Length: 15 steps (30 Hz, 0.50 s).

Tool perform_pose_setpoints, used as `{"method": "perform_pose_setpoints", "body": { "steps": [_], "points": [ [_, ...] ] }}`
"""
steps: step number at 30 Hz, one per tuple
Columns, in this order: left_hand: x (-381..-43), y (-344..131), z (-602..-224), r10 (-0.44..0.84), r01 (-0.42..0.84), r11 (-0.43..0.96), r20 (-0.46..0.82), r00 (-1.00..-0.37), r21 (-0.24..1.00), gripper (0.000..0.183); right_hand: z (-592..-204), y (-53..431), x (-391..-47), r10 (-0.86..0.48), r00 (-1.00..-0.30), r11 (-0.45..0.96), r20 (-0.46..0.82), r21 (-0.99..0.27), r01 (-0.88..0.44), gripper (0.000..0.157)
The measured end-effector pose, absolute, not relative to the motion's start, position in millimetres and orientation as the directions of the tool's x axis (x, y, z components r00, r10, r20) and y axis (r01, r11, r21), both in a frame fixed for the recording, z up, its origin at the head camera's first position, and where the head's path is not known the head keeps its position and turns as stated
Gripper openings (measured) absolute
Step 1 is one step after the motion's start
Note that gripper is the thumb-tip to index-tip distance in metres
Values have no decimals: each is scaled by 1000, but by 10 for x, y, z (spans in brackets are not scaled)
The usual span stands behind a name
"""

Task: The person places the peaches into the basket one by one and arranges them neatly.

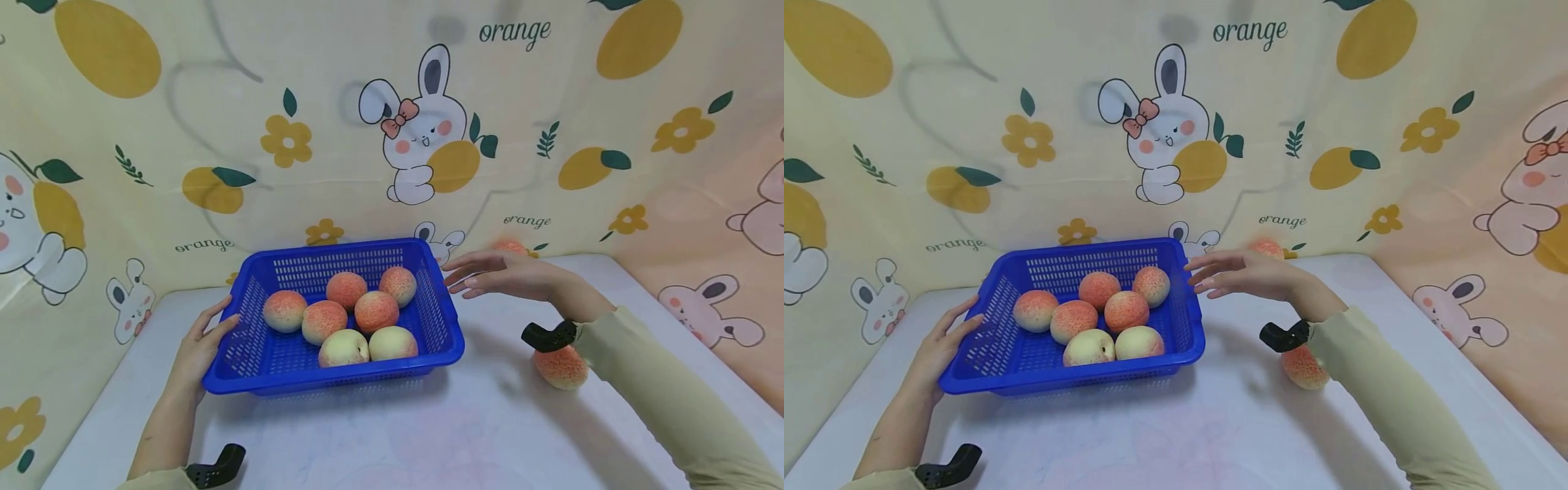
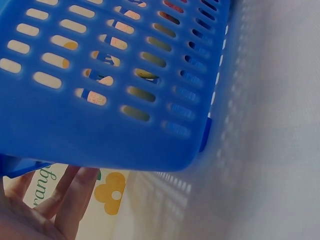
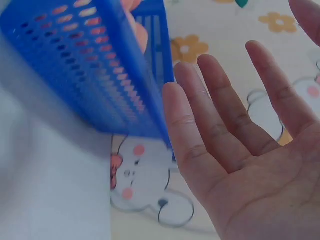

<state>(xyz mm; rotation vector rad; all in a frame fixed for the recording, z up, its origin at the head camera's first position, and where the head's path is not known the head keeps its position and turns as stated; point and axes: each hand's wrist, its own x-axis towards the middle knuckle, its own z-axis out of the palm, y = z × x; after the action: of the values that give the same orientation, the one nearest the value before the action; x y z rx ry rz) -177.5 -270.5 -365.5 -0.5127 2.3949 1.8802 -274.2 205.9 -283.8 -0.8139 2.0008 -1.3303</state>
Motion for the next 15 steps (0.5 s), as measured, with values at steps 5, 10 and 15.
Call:
{"method": "perform_pose_setpoints", "body": {
  "steps": [5,10,15],
  "points": [
    [-1775,-2718,-3648,-217,-293,202,-249,-944,934,67,-2887,2280,-2710,-738,-661,303,-134,-942,-147,43],
    [-1777,-2723,-3638,-212,-295,195,-254,-944,935,66,-2941,2476,-2655,-717,-684,326,-135,-932,-158,41],
    [-1769,-2725,-3635,-211,-300,190,-259,-942,935,67,-2991,2643,-2615,-730,-676,292,-102,-941,-173,40]
  ]
}}
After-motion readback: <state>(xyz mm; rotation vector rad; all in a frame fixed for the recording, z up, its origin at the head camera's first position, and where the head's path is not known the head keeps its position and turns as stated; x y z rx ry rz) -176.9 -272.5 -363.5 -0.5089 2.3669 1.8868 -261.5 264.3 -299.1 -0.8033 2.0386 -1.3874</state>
